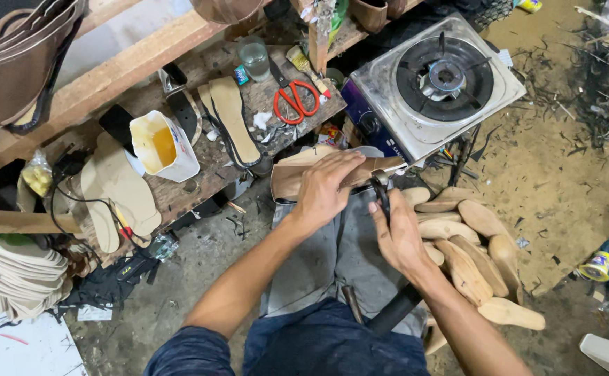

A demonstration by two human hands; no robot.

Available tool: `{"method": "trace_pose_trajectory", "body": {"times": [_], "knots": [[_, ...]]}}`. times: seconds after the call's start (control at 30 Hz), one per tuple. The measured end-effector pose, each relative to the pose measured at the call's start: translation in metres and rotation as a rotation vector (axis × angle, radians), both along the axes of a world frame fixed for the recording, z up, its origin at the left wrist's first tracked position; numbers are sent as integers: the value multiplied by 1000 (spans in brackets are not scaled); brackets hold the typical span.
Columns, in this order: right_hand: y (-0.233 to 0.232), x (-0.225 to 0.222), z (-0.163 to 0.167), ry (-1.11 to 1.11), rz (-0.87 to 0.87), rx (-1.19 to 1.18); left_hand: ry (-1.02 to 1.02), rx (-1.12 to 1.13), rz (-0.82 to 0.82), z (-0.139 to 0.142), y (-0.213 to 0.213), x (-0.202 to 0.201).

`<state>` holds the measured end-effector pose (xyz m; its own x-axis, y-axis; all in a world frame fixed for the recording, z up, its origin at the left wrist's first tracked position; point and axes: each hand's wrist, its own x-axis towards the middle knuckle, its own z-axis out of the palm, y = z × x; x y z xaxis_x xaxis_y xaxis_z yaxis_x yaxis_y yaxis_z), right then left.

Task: The person uses a curved metal tool to press and shape the upper of a brown shoe around its sole edge. They repeatedly reposition the shoe, apply pressure along the seam, and inspect the fit while seated in a workshop.

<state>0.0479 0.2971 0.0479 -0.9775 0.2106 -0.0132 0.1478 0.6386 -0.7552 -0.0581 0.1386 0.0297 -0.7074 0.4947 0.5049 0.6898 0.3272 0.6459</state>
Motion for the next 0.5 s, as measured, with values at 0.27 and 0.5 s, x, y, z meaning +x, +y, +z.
{"method": "trace_pose_trajectory", "body": {"times": [0.27, 0.5], "knots": [[18, -6, -10, 10, 47, 16, -49, -78, 12, 8, 13, -19], [17, -13, -11, 3, 21, -5, -585, -142, -61, 22, 27, -49]]}}
